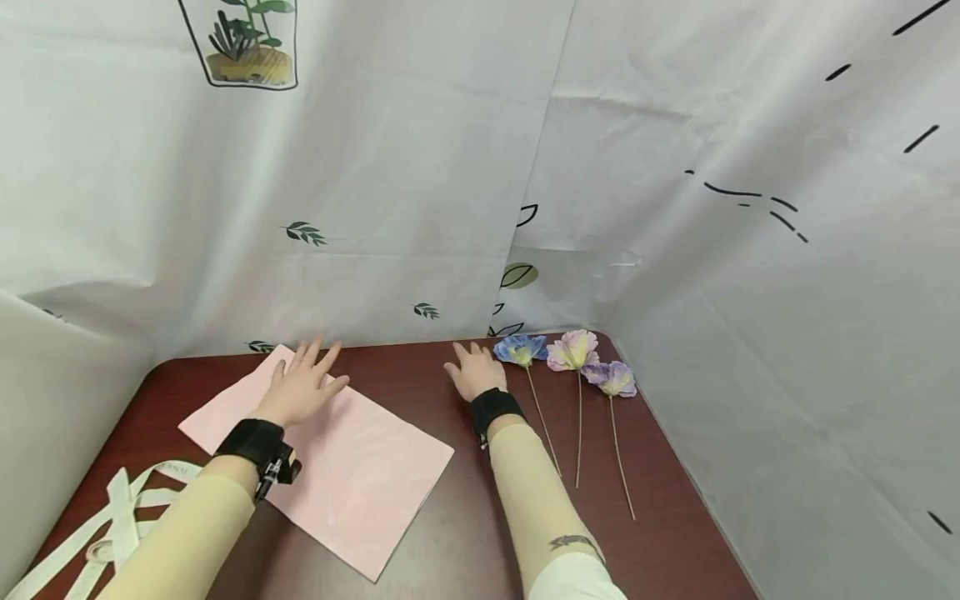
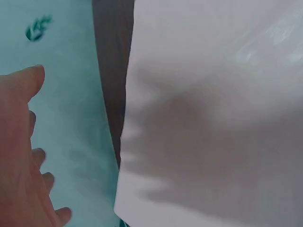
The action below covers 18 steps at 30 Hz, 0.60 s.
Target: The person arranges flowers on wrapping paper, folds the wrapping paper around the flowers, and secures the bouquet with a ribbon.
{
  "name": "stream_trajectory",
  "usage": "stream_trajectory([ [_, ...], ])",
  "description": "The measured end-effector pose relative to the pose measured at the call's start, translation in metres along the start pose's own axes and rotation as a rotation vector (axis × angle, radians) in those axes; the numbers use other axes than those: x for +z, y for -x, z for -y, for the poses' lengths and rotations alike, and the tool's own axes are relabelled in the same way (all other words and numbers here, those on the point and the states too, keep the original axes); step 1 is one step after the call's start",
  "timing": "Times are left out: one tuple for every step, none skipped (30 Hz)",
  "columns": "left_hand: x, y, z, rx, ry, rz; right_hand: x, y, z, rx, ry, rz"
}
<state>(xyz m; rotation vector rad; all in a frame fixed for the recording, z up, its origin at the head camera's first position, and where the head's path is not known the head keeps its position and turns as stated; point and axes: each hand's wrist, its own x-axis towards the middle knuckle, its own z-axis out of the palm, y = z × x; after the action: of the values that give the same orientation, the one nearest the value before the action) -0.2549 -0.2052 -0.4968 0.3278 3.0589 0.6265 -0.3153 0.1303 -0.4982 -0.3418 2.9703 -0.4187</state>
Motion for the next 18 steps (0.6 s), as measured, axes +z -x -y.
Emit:
stream_trajectory([
  [0.002, 0.003, -0.002, 0.014, 0.008, -0.013, 0.002, 0.003, -0.001, -0.025, -0.027, -0.007],
  [0.005, 0.007, -0.004, 0.032, 0.014, -0.029, 0.004, 0.007, -0.002, -0.048, -0.049, -0.014],
  [0.008, 0.011, -0.006, 0.041, 0.019, -0.040, 0.006, 0.011, -0.003, -0.068, -0.076, -0.016],
  [0.012, 0.015, -0.008, 0.055, 0.023, -0.053, 0.009, 0.016, -0.003, -0.083, -0.098, -0.020],
  [0.015, 0.021, -0.010, 0.066, 0.029, -0.061, 0.012, 0.020, -0.004, -0.096, -0.116, -0.025],
  [0.019, 0.027, -0.013, 0.075, 0.035, -0.069, 0.015, 0.026, -0.005, -0.105, -0.138, -0.029],
  [0.024, 0.033, -0.015, 0.077, 0.042, -0.072, 0.019, 0.031, -0.005, -0.111, -0.153, -0.032],
  [0.028, 0.040, -0.017, 0.073, 0.051, -0.068, 0.023, 0.036, -0.005, -0.114, -0.173, -0.032],
  [0.033, 0.046, -0.019, 0.060, 0.062, -0.063, 0.026, 0.042, -0.004, -0.115, -0.195, -0.032],
  [0.037, 0.053, -0.021, 0.048, 0.066, -0.060, 0.030, 0.047, -0.003, -0.115, -0.214, -0.034],
  [0.042, 0.059, -0.023, 0.028, 0.073, -0.053, 0.033, 0.051, -0.002, -0.119, -0.230, -0.036],
  [0.046, 0.064, -0.026, 0.006, 0.084, -0.044, 0.036, 0.056, -0.001, -0.123, -0.252, -0.034],
  [0.050, 0.068, -0.028, -0.016, 0.098, -0.036, 0.039, 0.060, 0.001, -0.130, -0.266, -0.035],
  [0.053, 0.072, -0.030, -0.033, 0.110, -0.038, 0.042, 0.064, 0.003, -0.138, -0.286, -0.035],
  [0.057, 0.075, -0.033, -0.045, 0.122, -0.043, 0.044, 0.067, 0.006, -0.145, -0.304, -0.033],
  [0.060, 0.077, -0.035, -0.053, 0.140, -0.046, 0.046, 0.070, 0.009, -0.150, -0.324, -0.030],
  [0.064, 0.079, -0.037, -0.057, 0.163, -0.053, 0.049, 0.073, 0.012, -0.157, -0.343, -0.031],
  [0.068, 0.081, -0.038, -0.060, 0.184, -0.058, 0.051, 0.075, 0.014, -0.162, -0.362, -0.028],
])
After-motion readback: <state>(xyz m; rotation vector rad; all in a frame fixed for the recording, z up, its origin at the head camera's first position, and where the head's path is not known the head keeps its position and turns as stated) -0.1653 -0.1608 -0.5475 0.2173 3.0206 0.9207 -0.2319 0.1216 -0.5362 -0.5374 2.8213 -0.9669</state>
